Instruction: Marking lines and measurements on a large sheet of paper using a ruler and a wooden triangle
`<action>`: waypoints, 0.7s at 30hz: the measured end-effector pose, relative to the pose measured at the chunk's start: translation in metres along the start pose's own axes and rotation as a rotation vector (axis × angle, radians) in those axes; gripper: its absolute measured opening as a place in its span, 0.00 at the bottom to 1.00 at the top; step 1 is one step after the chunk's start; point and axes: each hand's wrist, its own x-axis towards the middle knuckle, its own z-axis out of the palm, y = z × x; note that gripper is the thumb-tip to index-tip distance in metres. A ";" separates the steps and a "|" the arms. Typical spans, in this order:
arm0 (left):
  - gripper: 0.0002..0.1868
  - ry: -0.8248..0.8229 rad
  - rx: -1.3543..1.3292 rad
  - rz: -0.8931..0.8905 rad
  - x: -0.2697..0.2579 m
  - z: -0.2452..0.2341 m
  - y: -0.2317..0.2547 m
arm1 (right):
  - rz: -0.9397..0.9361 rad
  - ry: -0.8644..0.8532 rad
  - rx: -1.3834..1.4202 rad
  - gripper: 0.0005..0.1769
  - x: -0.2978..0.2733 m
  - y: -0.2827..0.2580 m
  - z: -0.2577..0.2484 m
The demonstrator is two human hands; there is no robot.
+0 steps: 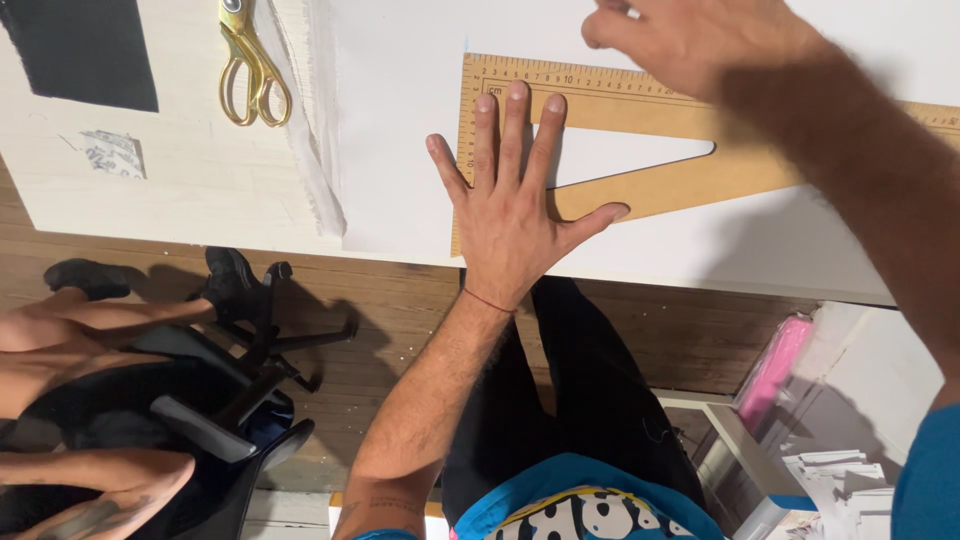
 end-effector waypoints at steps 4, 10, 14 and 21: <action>0.61 -0.021 0.009 0.007 0.000 -0.001 0.000 | -0.012 -0.014 -0.003 0.34 -0.001 0.002 0.007; 0.61 -0.012 -0.007 -0.005 0.000 -0.001 -0.001 | -0.039 -0.058 -0.020 0.29 0.004 0.005 0.023; 0.61 -0.039 0.007 0.011 0.001 -0.004 0.000 | -0.046 -0.099 -0.029 0.26 0.003 0.007 0.034; 0.62 -0.044 0.005 0.019 0.000 -0.003 0.000 | -0.097 -0.016 -0.057 0.15 0.016 0.018 0.028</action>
